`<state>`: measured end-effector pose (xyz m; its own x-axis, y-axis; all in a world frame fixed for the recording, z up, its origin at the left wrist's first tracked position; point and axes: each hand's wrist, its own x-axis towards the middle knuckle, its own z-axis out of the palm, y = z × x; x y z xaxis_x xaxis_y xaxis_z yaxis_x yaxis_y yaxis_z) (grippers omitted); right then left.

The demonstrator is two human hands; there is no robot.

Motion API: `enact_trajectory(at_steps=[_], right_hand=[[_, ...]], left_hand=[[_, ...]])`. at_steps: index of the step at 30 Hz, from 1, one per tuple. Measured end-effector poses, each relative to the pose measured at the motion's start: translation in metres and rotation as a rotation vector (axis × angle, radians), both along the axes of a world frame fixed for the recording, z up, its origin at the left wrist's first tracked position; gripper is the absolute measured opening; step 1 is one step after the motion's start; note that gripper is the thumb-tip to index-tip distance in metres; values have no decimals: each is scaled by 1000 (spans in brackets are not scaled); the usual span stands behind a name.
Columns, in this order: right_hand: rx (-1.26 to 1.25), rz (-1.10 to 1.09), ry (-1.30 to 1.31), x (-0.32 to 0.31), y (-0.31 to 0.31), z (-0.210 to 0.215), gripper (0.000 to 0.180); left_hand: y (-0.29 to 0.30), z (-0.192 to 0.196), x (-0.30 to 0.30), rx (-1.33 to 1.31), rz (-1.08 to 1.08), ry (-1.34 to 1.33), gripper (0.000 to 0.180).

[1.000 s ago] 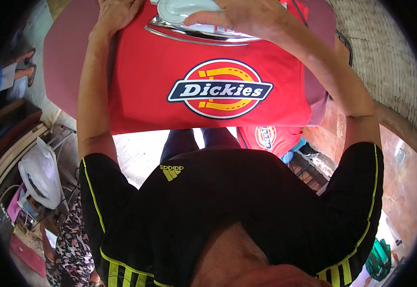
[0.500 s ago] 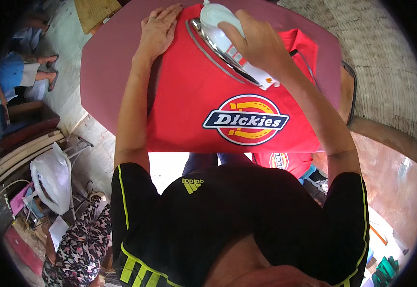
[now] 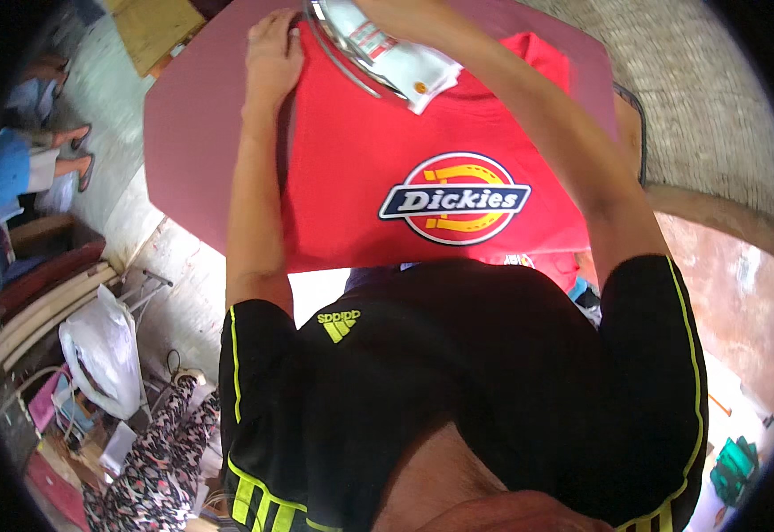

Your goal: The person irons a red Dickies t-shirt on a pink ironing board. They smooth the fabric with their hands, use a white iron to press the front and back of the shirt, and flip the garment to treat different sections.

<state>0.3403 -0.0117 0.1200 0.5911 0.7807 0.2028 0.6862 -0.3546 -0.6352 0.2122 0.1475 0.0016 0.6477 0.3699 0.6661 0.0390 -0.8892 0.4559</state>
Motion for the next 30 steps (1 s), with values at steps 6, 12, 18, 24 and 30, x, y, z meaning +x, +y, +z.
enact_trajectory(at_steps=[6,12,18,24,30], right_hand=[[-135,161,28,9,-24,26,48],[-226,-10,-136,53,-151,51,49],[-373,-410,-191,86,-352,141,44],[-420,-793,63,24,-443,209,59],[-271,-782,295,1,-429,134,56]], left_hand=[[1,5,5,-17,-33,38,33],[-78,38,0,195,-86,-15,31],[-227,35,11,350,-538,370,54],[-239,48,95,276,-502,339,49],[-254,48,203,272,-284,331,49]])
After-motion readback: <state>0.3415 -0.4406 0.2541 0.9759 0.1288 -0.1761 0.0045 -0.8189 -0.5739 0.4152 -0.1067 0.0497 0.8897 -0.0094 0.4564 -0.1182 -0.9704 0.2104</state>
